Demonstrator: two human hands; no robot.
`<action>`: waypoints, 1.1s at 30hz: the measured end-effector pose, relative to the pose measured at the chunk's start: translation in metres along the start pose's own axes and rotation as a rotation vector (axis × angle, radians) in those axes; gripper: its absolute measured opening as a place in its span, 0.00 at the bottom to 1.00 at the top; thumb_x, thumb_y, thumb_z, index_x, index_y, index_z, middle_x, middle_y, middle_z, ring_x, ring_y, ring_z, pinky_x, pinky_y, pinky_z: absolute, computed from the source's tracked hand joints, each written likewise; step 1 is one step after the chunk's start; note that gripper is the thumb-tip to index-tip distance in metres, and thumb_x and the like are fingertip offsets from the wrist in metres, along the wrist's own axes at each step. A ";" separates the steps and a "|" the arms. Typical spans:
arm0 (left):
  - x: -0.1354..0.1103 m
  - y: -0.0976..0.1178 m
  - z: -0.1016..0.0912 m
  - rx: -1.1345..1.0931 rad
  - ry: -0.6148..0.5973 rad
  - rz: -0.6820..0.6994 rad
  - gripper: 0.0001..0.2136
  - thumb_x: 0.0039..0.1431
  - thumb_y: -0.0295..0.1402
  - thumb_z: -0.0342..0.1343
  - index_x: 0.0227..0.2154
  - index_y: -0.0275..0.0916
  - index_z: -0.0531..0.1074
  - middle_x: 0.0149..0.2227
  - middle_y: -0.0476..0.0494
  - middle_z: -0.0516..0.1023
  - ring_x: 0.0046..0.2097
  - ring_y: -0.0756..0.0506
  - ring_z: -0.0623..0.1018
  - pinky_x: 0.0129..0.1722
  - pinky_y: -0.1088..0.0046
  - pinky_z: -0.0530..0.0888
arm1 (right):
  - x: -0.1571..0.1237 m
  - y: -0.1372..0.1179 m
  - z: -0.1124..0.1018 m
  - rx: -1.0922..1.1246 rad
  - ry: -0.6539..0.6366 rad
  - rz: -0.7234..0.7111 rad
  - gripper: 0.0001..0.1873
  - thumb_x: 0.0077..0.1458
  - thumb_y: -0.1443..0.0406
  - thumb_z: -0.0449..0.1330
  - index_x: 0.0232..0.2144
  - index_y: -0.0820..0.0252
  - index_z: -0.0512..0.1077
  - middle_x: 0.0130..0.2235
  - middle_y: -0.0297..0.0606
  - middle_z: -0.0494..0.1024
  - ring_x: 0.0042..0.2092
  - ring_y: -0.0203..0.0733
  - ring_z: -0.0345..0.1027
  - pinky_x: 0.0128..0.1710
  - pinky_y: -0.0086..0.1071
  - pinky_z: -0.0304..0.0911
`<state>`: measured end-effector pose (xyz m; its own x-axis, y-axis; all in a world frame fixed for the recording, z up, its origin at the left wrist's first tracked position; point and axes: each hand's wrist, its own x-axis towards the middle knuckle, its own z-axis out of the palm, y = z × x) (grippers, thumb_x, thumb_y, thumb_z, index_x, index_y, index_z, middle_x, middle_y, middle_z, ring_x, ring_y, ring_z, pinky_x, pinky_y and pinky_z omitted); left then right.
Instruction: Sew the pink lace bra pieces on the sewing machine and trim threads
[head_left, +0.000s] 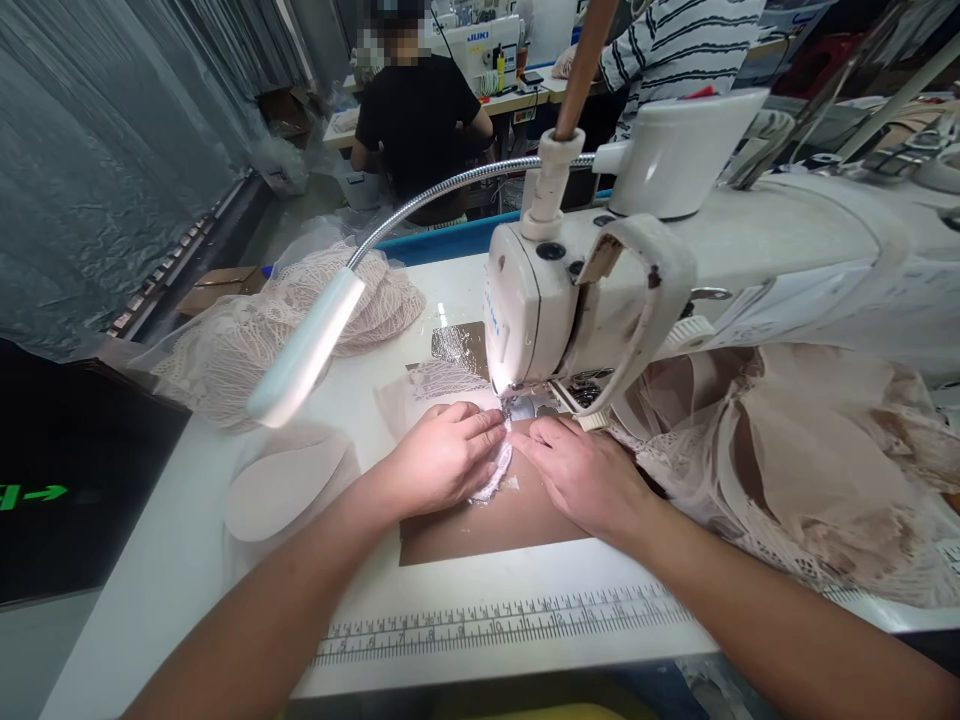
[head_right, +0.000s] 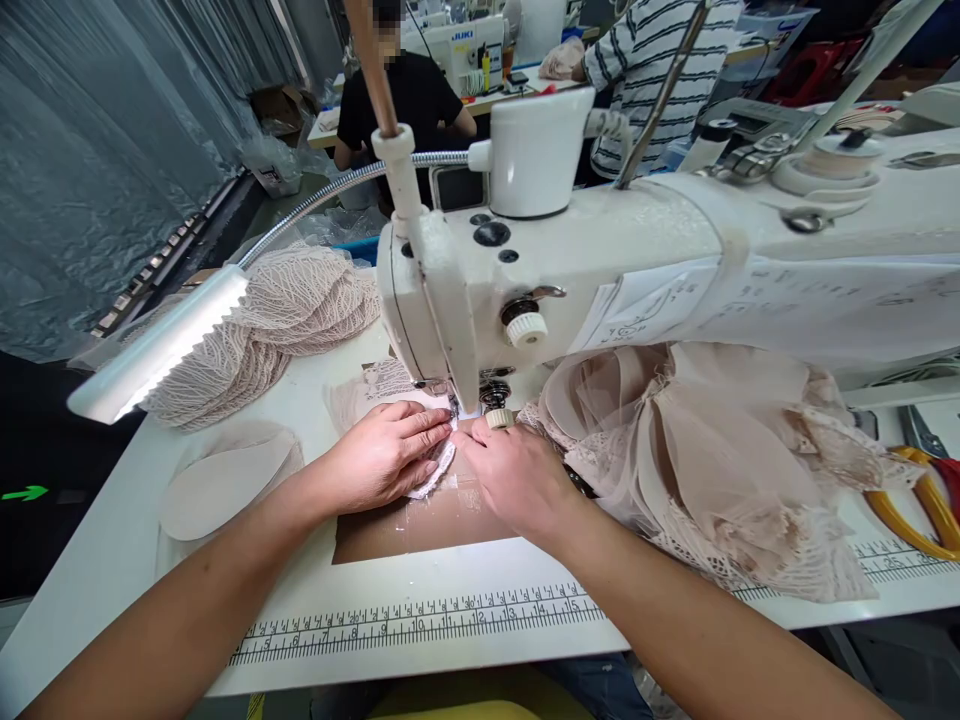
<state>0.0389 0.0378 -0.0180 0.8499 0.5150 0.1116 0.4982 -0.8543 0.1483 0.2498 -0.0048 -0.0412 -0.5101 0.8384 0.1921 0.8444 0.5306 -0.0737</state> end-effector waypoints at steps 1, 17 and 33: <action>0.000 0.001 0.000 0.003 -0.009 -0.014 0.20 0.64 0.36 0.46 0.54 0.32 0.68 0.57 0.37 0.69 0.49 0.39 0.69 0.47 0.58 0.70 | 0.001 -0.001 -0.002 -0.002 -0.019 0.017 0.22 0.54 0.74 0.49 0.48 0.57 0.72 0.32 0.38 0.72 0.33 0.39 0.63 0.28 0.32 0.49; 0.000 0.000 -0.003 -0.022 0.012 -0.058 0.20 0.64 0.41 0.45 0.49 0.31 0.71 0.53 0.35 0.71 0.50 0.38 0.68 0.48 0.59 0.68 | 0.001 0.001 -0.003 0.034 0.048 0.055 0.19 0.57 0.72 0.49 0.47 0.58 0.73 0.35 0.37 0.75 0.32 0.38 0.64 0.29 0.31 0.52; -0.004 -0.001 0.002 -0.064 0.046 -0.017 0.18 0.65 0.39 0.45 0.50 0.36 0.71 0.54 0.41 0.72 0.49 0.40 0.69 0.48 0.61 0.67 | -0.004 0.002 0.002 0.044 0.089 -0.069 0.18 0.55 0.74 0.50 0.43 0.58 0.75 0.30 0.37 0.71 0.31 0.38 0.60 0.31 0.32 0.50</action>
<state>0.0355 0.0369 -0.0207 0.8319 0.5333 0.1536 0.4992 -0.8400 0.2127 0.2528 -0.0068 -0.0439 -0.5482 0.7866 0.2842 0.7991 0.5929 -0.0995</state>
